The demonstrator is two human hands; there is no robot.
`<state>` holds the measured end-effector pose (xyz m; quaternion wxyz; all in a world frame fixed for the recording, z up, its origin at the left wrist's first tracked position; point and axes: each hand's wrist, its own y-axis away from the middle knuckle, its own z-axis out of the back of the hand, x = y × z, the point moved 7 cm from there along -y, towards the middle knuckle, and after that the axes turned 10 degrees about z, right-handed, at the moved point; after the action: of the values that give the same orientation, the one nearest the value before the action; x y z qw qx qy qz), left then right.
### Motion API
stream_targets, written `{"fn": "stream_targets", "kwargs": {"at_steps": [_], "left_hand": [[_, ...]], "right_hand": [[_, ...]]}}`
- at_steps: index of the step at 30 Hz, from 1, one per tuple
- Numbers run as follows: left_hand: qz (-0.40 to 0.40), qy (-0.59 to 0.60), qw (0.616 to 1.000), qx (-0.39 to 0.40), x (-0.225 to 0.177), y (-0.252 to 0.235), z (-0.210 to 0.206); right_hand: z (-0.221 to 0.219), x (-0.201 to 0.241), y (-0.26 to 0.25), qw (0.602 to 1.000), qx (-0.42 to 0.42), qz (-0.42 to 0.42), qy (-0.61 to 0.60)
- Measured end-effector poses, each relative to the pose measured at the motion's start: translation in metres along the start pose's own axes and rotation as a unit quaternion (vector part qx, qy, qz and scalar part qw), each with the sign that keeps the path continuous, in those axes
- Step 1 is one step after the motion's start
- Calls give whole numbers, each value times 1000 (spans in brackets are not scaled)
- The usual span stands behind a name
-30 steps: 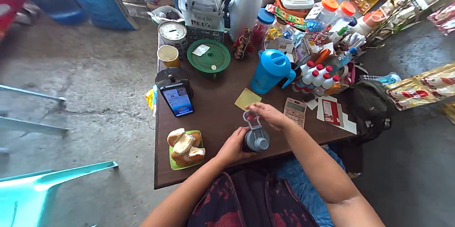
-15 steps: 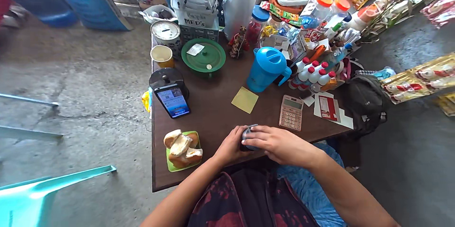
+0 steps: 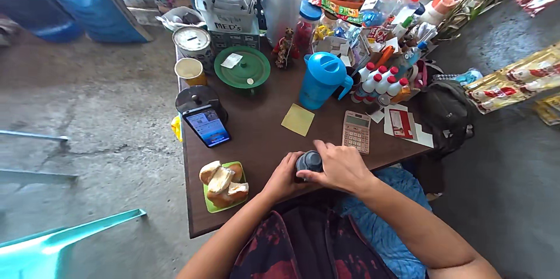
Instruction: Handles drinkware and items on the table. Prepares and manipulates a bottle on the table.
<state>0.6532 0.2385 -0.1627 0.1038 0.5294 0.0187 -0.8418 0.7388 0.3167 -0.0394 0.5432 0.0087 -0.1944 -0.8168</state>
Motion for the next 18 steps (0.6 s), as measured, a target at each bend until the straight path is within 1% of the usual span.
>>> {"fn": "stream_targets", "kwargs": {"at_steps": [1, 2, 3, 4, 6, 7, 8, 9, 11, 12, 13, 14, 15, 16, 17, 18], "left_hand": [[-2, 2, 1000, -4, -1, 1, 1], [-1, 3, 1000, -5, -1, 1, 1], [0, 5, 1000, -2, -1, 1, 1], [7, 6, 1000, 6, 1, 0, 0], [19, -3, 1000, 17, 3, -2, -2], [17, -7, 1000, 17, 4, -2, -2], [13, -5, 1000, 16, 4, -2, -2], [5, -2, 1000, 12, 4, -2, -1], [-6, -2, 1000, 6, 4, -2, -1], [-9, -4, 1000, 5, 4, -2, -1], [-13, -7, 1000, 5, 3, -2, -1], [-18, -5, 1000, 6, 1, -3, -2], [-26, 0, 1000, 7, -1, -5, -3], [-29, 5, 1000, 11, -2, -6, -5], [-32, 4, 999, 9, -3, -8, -7], [-37, 1, 999, 0, -4, -11, -8]], "right_hand": [[-2, 3, 2, 997, -25, 69, -35], [-5, 6, 4, 991, -12, 115, -69], [-6, 6, 5, 988, -1, 121, -93], [-4, 2, 7, 992, 4, 85, -98], [2, -12, 11, 997, 37, -28, -60], [5, -17, 14, 997, 51, -52, -36], [7, -18, 17, 999, 27, -28, -27], [6, -15, 19, 999, 0, 31, -41], [-6, -3, 17, 985, 18, 140, -94], [-12, 1, 16, 983, 14, 156, -95], [-12, 3, 15, 987, -6, 141, -81], [-8, 3, 14, 991, -49, 110, -55], [-3, 1, 13, 993, -93, 75, -7], [1, -2, 13, 991, -119, 53, 25], [1, -4, 11, 992, -113, 54, 27], [-3, -8, 8, 995, -73, 67, -2]]}}
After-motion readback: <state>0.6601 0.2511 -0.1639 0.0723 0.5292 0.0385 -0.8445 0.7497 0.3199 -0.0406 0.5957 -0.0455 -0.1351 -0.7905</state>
